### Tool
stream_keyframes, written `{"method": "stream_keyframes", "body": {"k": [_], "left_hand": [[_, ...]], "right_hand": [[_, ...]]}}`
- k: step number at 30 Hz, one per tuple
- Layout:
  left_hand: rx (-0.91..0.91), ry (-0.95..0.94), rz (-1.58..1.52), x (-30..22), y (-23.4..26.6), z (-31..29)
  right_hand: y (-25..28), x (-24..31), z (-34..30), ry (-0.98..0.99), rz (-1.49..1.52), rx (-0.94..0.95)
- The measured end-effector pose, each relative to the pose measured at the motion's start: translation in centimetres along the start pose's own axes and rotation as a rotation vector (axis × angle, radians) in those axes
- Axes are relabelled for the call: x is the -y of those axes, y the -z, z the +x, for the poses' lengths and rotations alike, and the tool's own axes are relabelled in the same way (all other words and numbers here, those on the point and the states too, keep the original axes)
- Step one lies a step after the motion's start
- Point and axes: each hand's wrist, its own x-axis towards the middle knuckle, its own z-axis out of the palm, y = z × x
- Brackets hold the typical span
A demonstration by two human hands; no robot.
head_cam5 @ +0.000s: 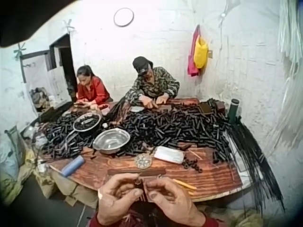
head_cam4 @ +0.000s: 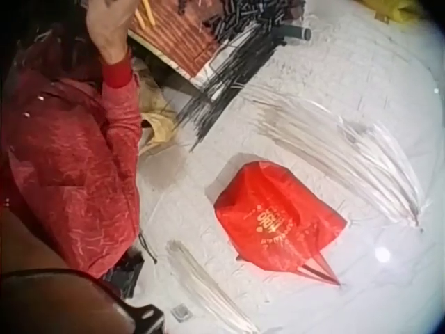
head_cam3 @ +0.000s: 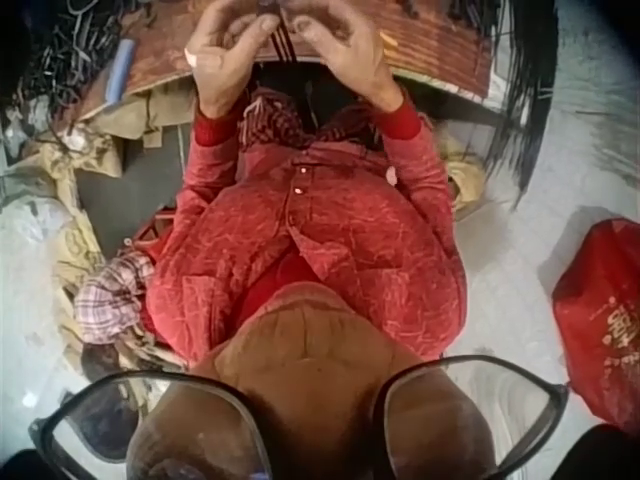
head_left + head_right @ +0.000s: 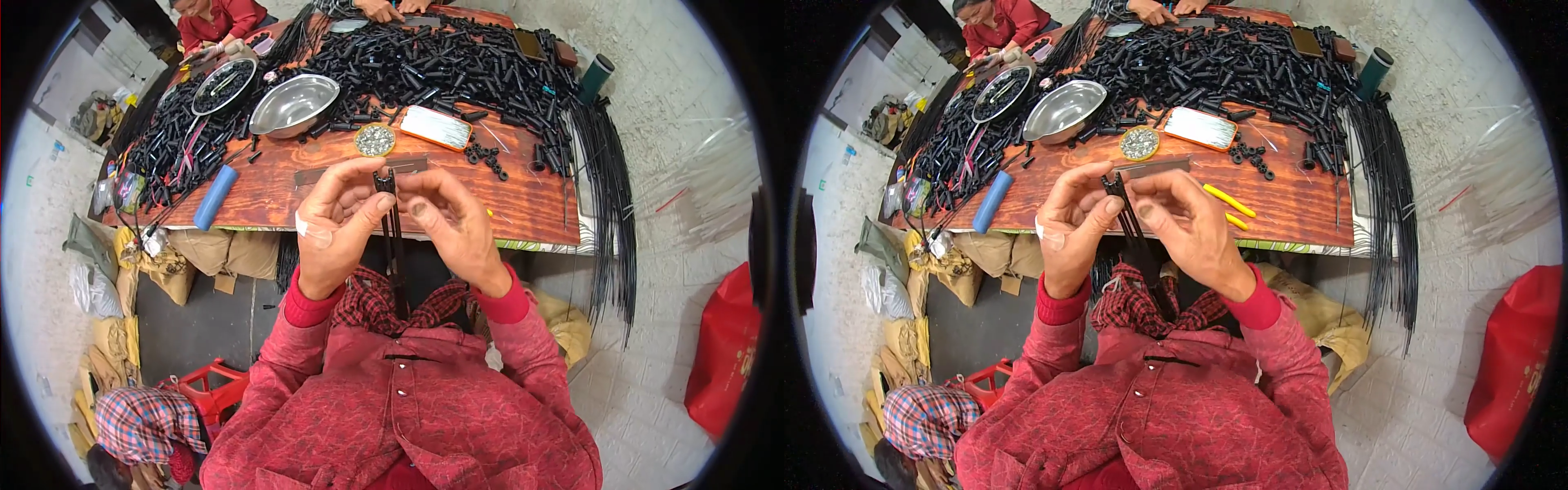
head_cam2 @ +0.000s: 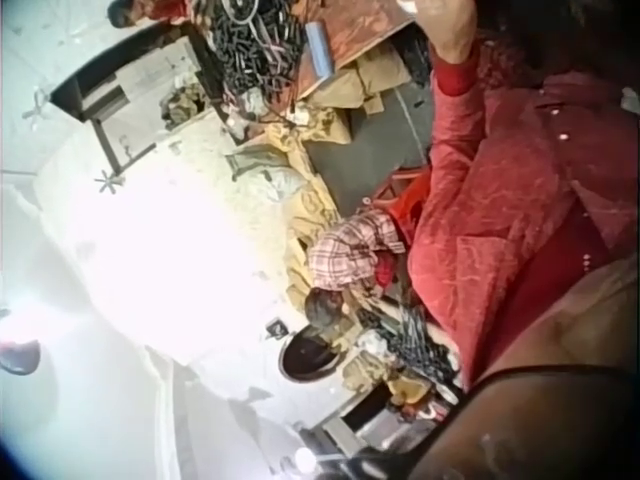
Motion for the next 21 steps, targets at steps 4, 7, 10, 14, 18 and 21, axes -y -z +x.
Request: {"method": "stream_keyframes", "body": {"k": [4,7,10,14,18,21], "left_hand": [[0.009,-0.039,-0.069,-0.5,-0.5,0.2],[-0.047,-0.061,-0.037,-0.5,-0.4,0.0],[-0.028,-0.047,0.022,-0.1,-0.1,-0.1],[-0.037,-0.077,0.131,-0.5,-0.1,-0.1],[0.024,-0.056,0.127,-1.0,0.0,-0.1],[0.034,-0.069,0.123,-0.3,0.4,-0.3]], "right_hand": [[0.3,0.5,1.8,0.032,0.109,0.095],[-0.1,0.1,2.5,-0.034,0.276,0.055],[-0.2,-0.1,2.8,-0.147,0.461,0.060],[-0.7,-0.5,3.1,-0.138,0.457,0.024],[-0.4,-0.1,4.2,-0.049,0.321,0.086],[-0.2,1.4,5.2,-0.065,0.192,0.149]]}}
